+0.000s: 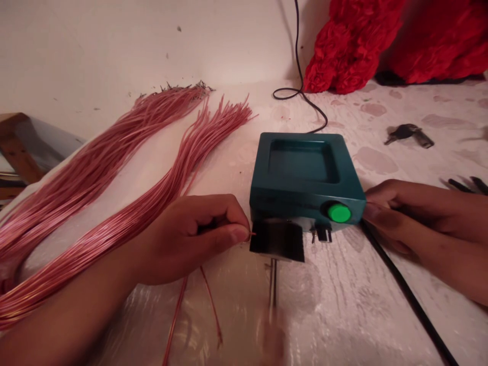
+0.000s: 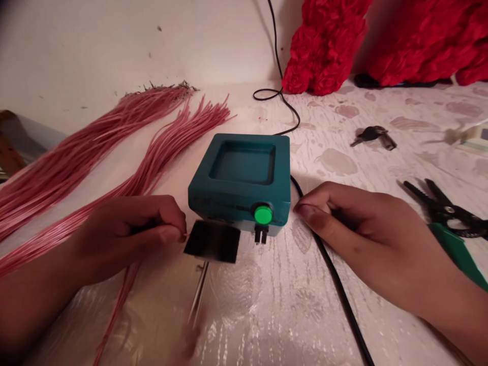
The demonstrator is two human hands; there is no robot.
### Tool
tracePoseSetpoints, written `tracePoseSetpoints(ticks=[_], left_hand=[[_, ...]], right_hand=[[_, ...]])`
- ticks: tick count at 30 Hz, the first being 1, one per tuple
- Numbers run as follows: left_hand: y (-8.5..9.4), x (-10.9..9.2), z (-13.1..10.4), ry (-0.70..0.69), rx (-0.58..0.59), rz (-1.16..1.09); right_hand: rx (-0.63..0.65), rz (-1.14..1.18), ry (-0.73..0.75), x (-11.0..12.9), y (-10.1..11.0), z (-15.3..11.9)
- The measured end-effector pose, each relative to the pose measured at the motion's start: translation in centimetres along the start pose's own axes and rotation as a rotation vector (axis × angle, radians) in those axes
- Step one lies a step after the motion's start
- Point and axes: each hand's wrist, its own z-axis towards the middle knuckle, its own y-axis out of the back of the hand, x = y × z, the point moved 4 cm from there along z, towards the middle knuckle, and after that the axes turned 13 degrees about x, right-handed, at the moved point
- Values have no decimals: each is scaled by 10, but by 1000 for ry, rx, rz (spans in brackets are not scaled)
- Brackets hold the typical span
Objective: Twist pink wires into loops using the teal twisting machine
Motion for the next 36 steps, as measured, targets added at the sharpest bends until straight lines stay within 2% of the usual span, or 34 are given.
tracePoseSetpoints(ticks=[7,16,20,25,29,31,36], left_hand=[[-1,1,-1,-16,-30,-48],[0,2,-1,17,-6,-2],[1,0,-3,2,-65,-116],[10,3,-8,1,-202,-291],[13,8,-8,-7,-221,-391],[14,10,-9,37,-293,-261],[16,-2,-13,69,-513,311]], right_hand=[[-6,-12,10,8,1,3],[0,0,3,5,0,-1],[5,-1,1,4,0,0],[2,4,-16,4,0,2],[2,19,-39,6,0,1],[3,18,-37,5,1,1],[-8,0,-19,3,1,-1]])
